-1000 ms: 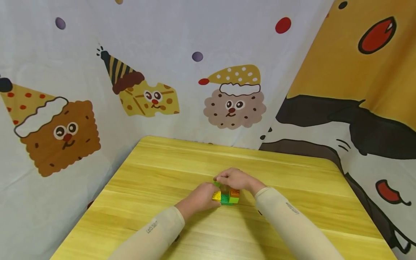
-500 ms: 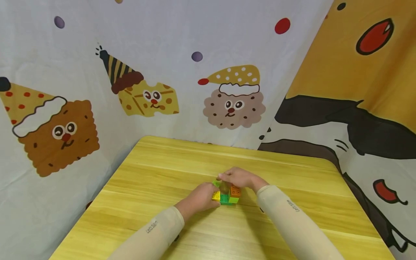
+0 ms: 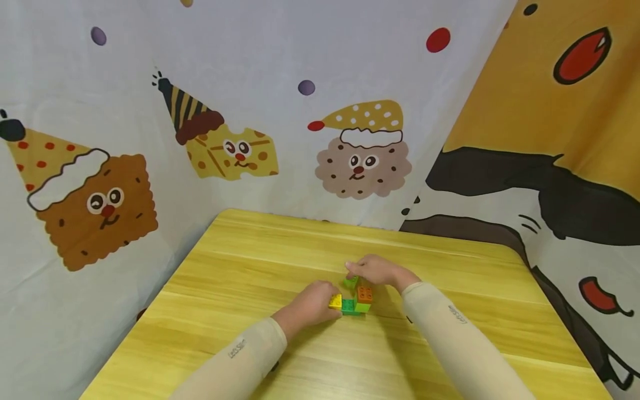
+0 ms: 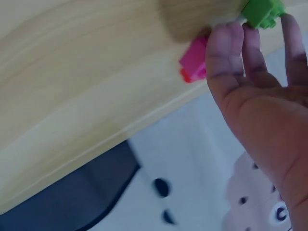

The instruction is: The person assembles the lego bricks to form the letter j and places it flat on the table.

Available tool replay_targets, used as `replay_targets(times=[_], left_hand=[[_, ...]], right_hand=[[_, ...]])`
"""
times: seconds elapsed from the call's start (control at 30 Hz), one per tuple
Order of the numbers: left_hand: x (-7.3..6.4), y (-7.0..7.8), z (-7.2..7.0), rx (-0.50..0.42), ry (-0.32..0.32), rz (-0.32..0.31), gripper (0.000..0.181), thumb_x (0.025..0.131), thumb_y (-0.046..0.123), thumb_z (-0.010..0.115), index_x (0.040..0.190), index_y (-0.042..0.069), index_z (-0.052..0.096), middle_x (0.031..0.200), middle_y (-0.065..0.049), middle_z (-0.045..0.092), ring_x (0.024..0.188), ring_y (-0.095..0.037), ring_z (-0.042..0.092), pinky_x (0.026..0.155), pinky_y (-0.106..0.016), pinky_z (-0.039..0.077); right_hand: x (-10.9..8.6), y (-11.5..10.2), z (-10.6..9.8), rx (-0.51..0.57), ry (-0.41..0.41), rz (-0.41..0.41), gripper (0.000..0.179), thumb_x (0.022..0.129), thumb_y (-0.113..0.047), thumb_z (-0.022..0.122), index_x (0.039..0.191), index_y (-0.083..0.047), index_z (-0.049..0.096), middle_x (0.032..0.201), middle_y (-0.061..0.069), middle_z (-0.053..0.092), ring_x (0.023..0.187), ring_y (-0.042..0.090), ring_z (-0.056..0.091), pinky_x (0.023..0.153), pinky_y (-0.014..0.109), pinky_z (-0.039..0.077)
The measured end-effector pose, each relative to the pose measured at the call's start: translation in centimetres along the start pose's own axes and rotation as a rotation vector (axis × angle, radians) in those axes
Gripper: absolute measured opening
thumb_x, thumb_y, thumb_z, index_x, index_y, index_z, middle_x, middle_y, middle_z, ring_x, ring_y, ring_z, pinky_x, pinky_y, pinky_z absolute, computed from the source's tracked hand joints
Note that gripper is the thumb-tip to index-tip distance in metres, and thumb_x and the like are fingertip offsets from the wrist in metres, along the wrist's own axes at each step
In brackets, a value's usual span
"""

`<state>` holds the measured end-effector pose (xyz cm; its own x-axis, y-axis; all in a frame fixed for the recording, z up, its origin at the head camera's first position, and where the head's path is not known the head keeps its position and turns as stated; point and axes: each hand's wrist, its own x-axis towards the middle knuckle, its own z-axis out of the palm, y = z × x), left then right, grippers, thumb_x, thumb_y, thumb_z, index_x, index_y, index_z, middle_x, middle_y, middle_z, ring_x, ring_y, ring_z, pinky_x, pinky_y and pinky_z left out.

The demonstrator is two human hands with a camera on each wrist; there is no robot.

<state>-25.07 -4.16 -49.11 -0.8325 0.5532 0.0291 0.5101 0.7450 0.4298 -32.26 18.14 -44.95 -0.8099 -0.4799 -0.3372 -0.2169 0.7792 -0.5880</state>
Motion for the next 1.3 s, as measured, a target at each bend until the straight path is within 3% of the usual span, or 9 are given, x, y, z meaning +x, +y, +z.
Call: replay_targets(times=[0.1, 0.2, 0.3, 0.53, 0.67, 0.8, 0.93, 1.07, 1.3], left_hand=[[0.0, 0.0, 0.1, 0.021, 0.000, -0.016, 0.034, 0.089, 0.029, 0.089, 0.112, 0.006, 0.079, 0.101, -0.002, 0.077, 0.079, -0.006, 0.057, 0.070, -0.020, 0.049], [-0.1, 0.0, 0.2, 0.042, -0.004, -0.019, 0.038, 0.090, 0.031, 0.088, 0.116, 0.006, 0.078, 0.108, -0.004, 0.078, 0.086, -0.008, 0.061, 0.074, -0.022, 0.051], [-0.1, -0.1, 0.2, 0.039, -0.001, -0.019, 0.042, 0.089, 0.031, 0.088, 0.120, 0.005, 0.077, 0.114, -0.007, 0.079, 0.094, -0.013, 0.067, 0.080, -0.025, 0.056], [-0.2, -0.3, 0.1, 0.039, 0.008, -0.020, 0.045, 0.090, 0.031, 0.088, 0.124, 0.004, 0.076, 0.123, -0.010, 0.078, 0.112, -0.023, 0.073, 0.098, -0.033, 0.060], [-0.3, -0.3, 0.1, 0.034, 0.002, -0.020, 0.045, 0.089, 0.031, 0.088, 0.124, 0.004, 0.076, 0.122, -0.010, 0.078, 0.111, -0.023, 0.072, 0.096, -0.033, 0.060], [-0.3, -0.2, 0.1, 0.032, -0.005, -0.019, 0.045, 0.089, 0.030, 0.088, 0.124, 0.003, 0.076, 0.122, -0.010, 0.079, 0.110, -0.022, 0.072, 0.095, -0.032, 0.060], [-0.2, -0.2, 0.2, 0.035, -0.005, -0.020, 0.045, 0.089, 0.030, 0.088, 0.124, 0.004, 0.077, 0.122, -0.009, 0.079, 0.110, -0.022, 0.072, 0.095, -0.032, 0.060], [-0.3, -0.2, 0.1, 0.028, -0.004, -0.025, 0.045, 0.088, 0.030, 0.089, 0.123, 0.004, 0.077, 0.121, -0.009, 0.079, 0.106, -0.020, 0.072, 0.091, -0.030, 0.059], [-0.1, -0.2, 0.2, 0.008, 0.008, -0.007, 0.037, 0.088, 0.028, 0.089, 0.115, 0.005, 0.078, 0.106, -0.005, 0.078, 0.084, -0.009, 0.061, 0.071, -0.021, 0.051]], right_hand=[[-1.1, 2.1, -0.3, -0.023, 0.079, -0.001, 0.047, 0.112, -0.044, 0.053, 0.096, -0.009, 0.080, 0.100, 0.005, 0.079, 0.096, 0.023, 0.072, 0.088, 0.045, 0.060], [-2.7, 3.9, 0.1, -0.037, 0.142, 0.010, 0.045, 0.108, -0.035, 0.065, 0.069, -0.011, 0.061, 0.064, -0.004, 0.052, 0.060, 0.011, 0.043, 0.059, 0.030, 0.041], [-4.3, 5.0, 0.7, -0.039, 0.175, 0.009, 0.043, 0.105, -0.031, 0.070, 0.068, -0.014, 0.056, 0.059, -0.006, 0.034, 0.056, 0.011, 0.028, 0.055, 0.026, 0.029], [-6.3, 5.0, 2.1, -0.123, 0.225, -0.042, 0.021, 0.093, -0.024, 0.084, 0.092, -0.014, 0.066, 0.081, -0.005, 0.060, 0.076, 0.013, 0.052, 0.069, 0.030, 0.047], [-6.5, 4.6, 2.9, -0.201, 0.247, -0.035, 0.037, 0.086, -0.016, 0.090, 0.114, -0.009, 0.068, 0.106, 0.002, 0.074, 0.098, 0.019, 0.066, 0.090, 0.042, 0.058], [-6.5, 4.2, 2.9, -0.254, 0.281, -0.055, 0.047, 0.090, -0.016, 0.087, 0.131, -0.002, 0.069, 0.125, 0.013, 0.076, 0.115, 0.030, 0.071, 0.102, 0.052, 0.058], [-7.0, 3.4, 1.6, -0.178, 0.324, -0.071, 0.043, 0.098, -0.019, 0.079, 0.136, -0.001, 0.069, 0.130, 0.016, 0.074, 0.113, 0.031, 0.070, 0.098, 0.052, 0.059], [-7.8, 1.6, 0.3, -0.084, 0.313, -0.099, 0.043, 0.102, -0.026, 0.075, 0.140, -0.008, 0.068, 0.126, 0.008, 0.074, 0.102, 0.018, 0.067, 0.088, 0.039, 0.060], [-8.5, -1.1, 1.2, -0.166, 0.283, -0.193, 0.047, 0.098, -0.027, 0.079, 0.139, -0.007, 0.068, 0.124, 0.007, 0.076, 0.097, 0.012, 0.068, 0.083, 0.032, 0.061]])
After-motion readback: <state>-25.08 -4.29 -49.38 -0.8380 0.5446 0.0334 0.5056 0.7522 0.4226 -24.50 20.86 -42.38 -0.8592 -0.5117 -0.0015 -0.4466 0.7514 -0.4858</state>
